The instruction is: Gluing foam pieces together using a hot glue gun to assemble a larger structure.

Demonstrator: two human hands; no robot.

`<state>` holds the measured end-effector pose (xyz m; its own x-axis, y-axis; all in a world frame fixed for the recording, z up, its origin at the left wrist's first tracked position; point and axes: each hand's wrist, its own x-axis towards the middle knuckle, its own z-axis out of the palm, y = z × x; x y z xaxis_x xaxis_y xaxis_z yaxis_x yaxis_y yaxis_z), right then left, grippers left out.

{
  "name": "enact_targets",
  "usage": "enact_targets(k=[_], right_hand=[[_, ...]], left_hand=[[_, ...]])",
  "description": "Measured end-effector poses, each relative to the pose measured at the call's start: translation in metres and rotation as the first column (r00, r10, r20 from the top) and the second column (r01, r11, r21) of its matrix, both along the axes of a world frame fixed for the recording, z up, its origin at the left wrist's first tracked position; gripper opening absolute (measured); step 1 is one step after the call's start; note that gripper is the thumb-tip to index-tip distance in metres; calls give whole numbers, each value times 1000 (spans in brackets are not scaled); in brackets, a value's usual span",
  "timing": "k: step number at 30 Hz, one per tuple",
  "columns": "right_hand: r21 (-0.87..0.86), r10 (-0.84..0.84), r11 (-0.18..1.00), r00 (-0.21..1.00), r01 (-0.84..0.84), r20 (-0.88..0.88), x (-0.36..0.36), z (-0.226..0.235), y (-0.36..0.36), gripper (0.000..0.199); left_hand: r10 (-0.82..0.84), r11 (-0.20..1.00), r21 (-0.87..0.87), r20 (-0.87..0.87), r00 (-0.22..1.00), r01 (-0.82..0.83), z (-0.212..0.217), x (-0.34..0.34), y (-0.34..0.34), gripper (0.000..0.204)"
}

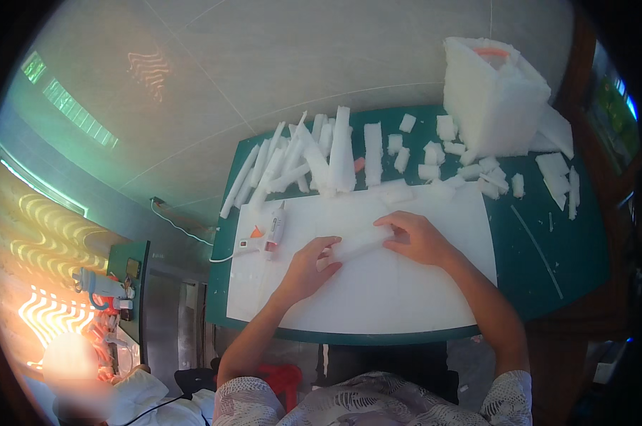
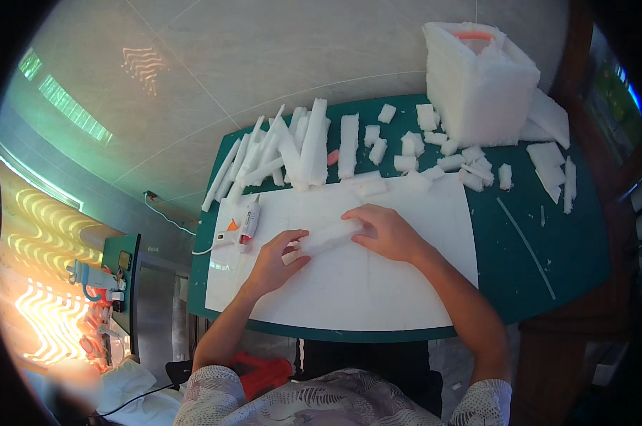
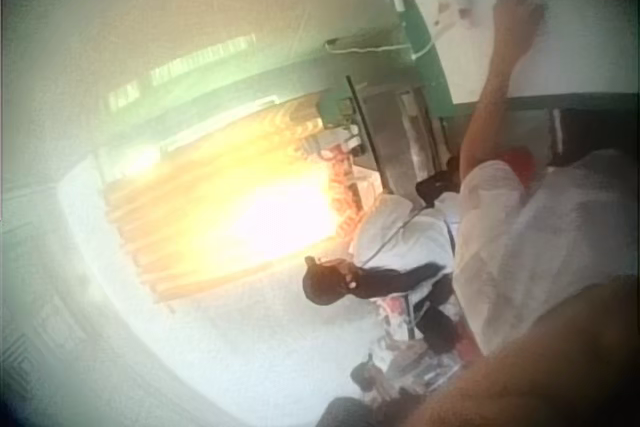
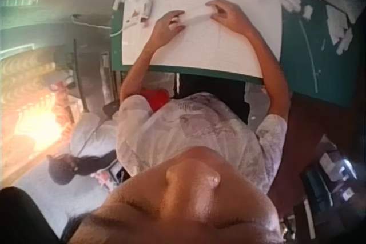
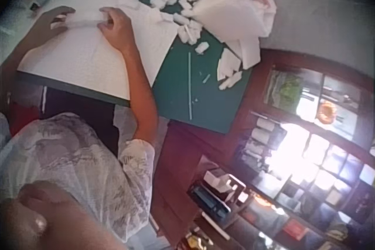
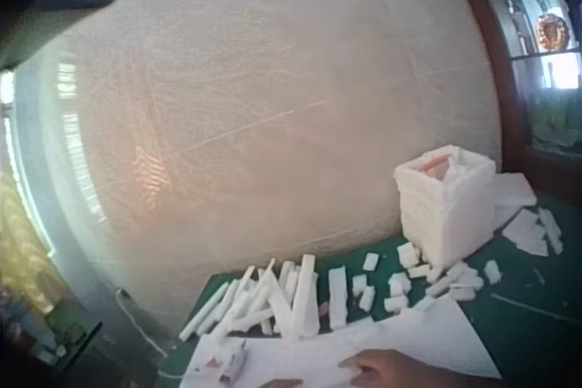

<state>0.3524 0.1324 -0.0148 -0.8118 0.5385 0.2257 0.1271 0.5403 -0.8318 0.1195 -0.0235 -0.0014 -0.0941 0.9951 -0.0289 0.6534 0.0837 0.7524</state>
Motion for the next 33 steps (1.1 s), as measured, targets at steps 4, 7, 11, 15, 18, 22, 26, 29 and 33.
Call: enact_targets(k=[4,7,11,15,18,22,26,29,33], right_hand=[[2,6,1000,1000,-6,17,-2,1,0,40],[28,35,999,999,-36,23,-6,5,-4,39],[-43,-36,998,999,38,28,2,4,-5,36],[-173,-78,981,996,83,37,0,1,-2,35],[-219,-122,970,991,108,-54,0,-2,1,33],[-317,-191,935,979,157,-77,5,-10,14,31],[-424,-181,898,976,115,-118,2,-9,12,31],[-417,-200,899,972,133,-123,5,-15,15,30],[-450,-261,871,962,199,-79,7,-12,18,29]], left_hand=[[5,999,41,-44,999,-3,-1,1,-2,46],[11,997,75,-127,992,-1,-5,2,-6,44],[-21,976,217,-46,999,30,-10,6,2,46],[-6,999,42,-49,999,8,5,6,3,52],[-6,1000,14,-12,1000,6,7,-2,3,56],[-45,989,140,-42,998,50,-4,-9,3,53],[-70,848,489,-281,957,206,4,-11,7,39],[64,910,415,-86,994,-23,14,-33,16,25],[389,840,417,-18,921,-347,33,-96,50,16]])
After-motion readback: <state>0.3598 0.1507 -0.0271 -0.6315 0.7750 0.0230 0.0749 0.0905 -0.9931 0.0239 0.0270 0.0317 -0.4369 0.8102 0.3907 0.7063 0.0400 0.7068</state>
